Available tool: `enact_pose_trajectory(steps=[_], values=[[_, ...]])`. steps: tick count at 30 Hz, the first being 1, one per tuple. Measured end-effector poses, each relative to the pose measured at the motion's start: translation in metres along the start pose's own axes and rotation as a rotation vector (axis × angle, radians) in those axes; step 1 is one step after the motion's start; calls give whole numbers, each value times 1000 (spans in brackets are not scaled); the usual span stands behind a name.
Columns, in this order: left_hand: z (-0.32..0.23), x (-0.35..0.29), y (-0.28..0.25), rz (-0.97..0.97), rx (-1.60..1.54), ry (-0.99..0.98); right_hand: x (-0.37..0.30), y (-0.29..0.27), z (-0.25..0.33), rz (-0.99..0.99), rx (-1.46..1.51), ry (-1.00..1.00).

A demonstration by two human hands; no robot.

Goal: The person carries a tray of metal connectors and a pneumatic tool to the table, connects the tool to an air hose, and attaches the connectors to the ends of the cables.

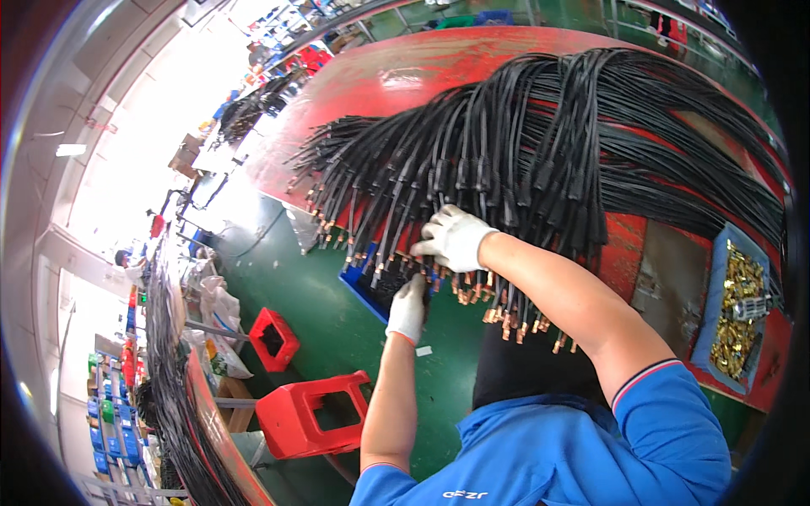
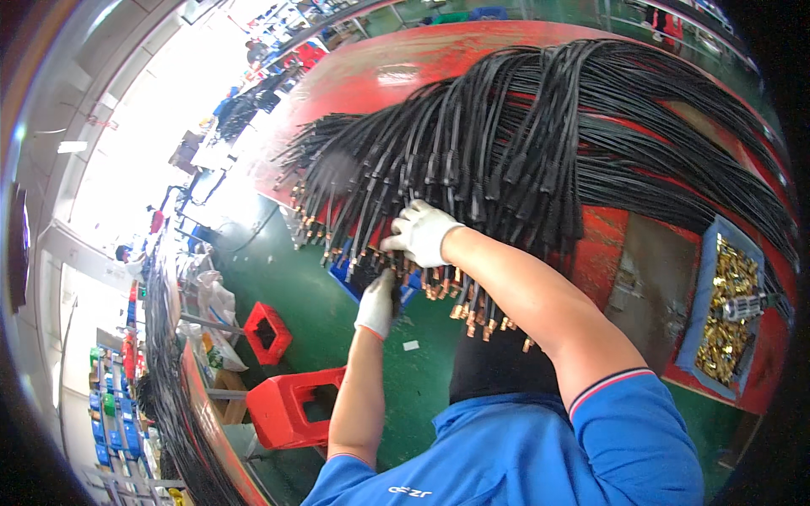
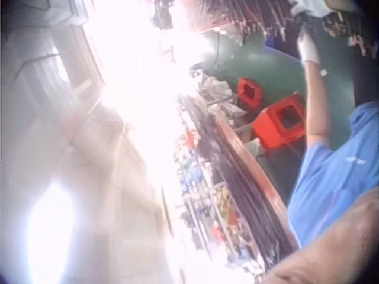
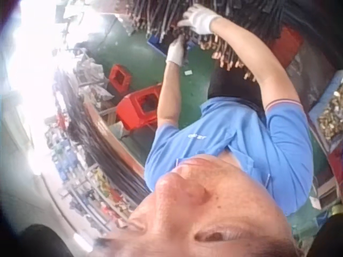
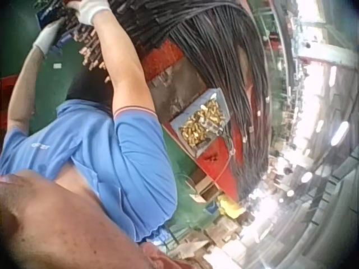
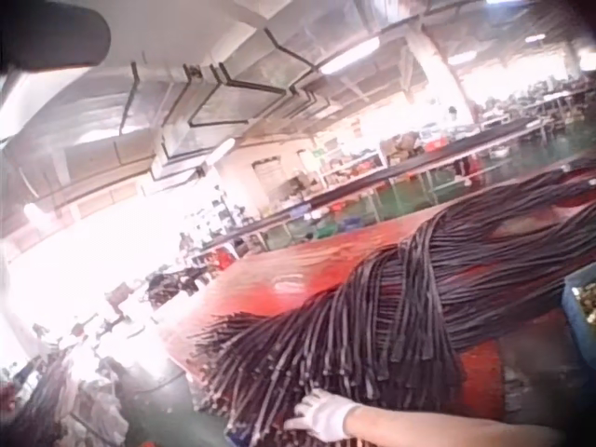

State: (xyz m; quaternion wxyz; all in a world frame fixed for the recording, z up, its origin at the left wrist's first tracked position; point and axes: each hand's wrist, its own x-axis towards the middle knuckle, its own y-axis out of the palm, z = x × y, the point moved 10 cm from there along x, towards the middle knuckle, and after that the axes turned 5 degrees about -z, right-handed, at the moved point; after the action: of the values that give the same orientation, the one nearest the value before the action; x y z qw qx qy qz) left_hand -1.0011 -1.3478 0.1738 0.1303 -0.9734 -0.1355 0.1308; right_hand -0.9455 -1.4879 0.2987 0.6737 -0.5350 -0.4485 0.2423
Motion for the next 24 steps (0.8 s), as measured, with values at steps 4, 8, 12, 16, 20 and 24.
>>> enact_pose_trajectory(steps=[4,8,12,16,20,24], values=[[-10,-18,16,90,-155,-210,14,0,7,171,-36,33],[-11,-21,16,44,-222,-175,20,-1,8,206,-43,44],[-11,-27,25,16,-184,-186,11,4,1,205,-45,65],[-6,-28,18,-89,-284,-174,15,-2,5,51,1,3],[-17,-40,12,-123,-211,-190,15,-3,4,-2,44,-15],[47,-87,4,-95,-110,-297,14,6,-2,4,58,-22]])
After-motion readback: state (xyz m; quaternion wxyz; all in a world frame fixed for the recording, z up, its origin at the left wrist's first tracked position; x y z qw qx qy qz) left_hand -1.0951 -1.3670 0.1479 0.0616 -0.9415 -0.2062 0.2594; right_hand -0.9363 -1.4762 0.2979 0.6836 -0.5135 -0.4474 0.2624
